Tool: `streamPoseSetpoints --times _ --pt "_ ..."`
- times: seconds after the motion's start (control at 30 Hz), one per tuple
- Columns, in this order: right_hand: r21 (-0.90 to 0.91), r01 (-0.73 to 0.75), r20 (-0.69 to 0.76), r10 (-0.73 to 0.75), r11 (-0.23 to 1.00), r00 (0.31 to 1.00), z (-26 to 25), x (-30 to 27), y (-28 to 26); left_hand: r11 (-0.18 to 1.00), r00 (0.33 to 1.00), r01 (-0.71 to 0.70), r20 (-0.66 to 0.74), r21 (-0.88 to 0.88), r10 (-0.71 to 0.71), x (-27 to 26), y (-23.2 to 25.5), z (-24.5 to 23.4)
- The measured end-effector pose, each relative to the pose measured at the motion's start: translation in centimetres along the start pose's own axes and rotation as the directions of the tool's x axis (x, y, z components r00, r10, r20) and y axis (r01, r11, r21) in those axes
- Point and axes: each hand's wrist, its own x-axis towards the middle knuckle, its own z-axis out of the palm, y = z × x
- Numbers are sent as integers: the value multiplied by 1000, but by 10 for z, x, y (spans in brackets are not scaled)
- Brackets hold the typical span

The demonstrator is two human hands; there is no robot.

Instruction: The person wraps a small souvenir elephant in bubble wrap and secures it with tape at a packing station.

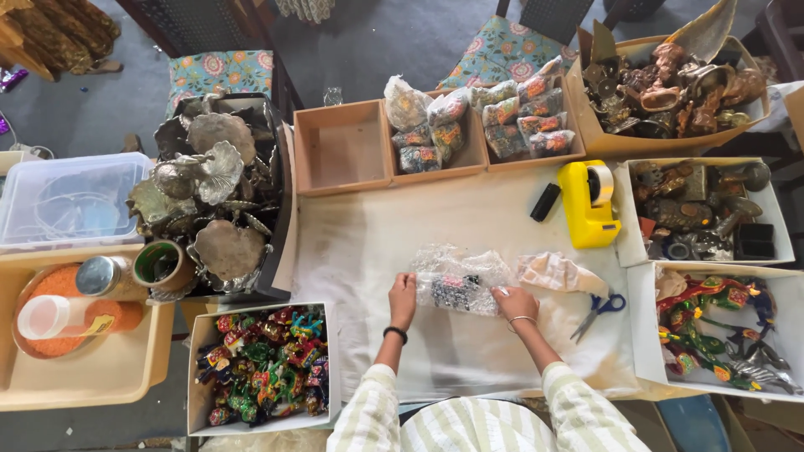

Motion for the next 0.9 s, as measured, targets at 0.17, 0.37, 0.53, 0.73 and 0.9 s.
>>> streamPoseSetpoints --times 0.17,0.37,0.53,0.73,0.9 --pt "65 -23 44 20 998 999 2 11 7 686 889 -378 37 621 456 -63 70 -2" --pt "158 116 -150 -93 981 984 -37 8 -39 438 751 -639 390 633 533 -70 47 26" --pt "125 329 21 -334 936 942 -39 65 -66 457 774 -632 477 626 417 -53 59 26" --pt "-283 -10 255 85 959 963 -62 93 -55 566 815 -579 429 586 390 -51 74 26" --pt "-266 144 92 -123 953 988 -59 92 -62 580 797 -603 449 548 405 -44 77 25"
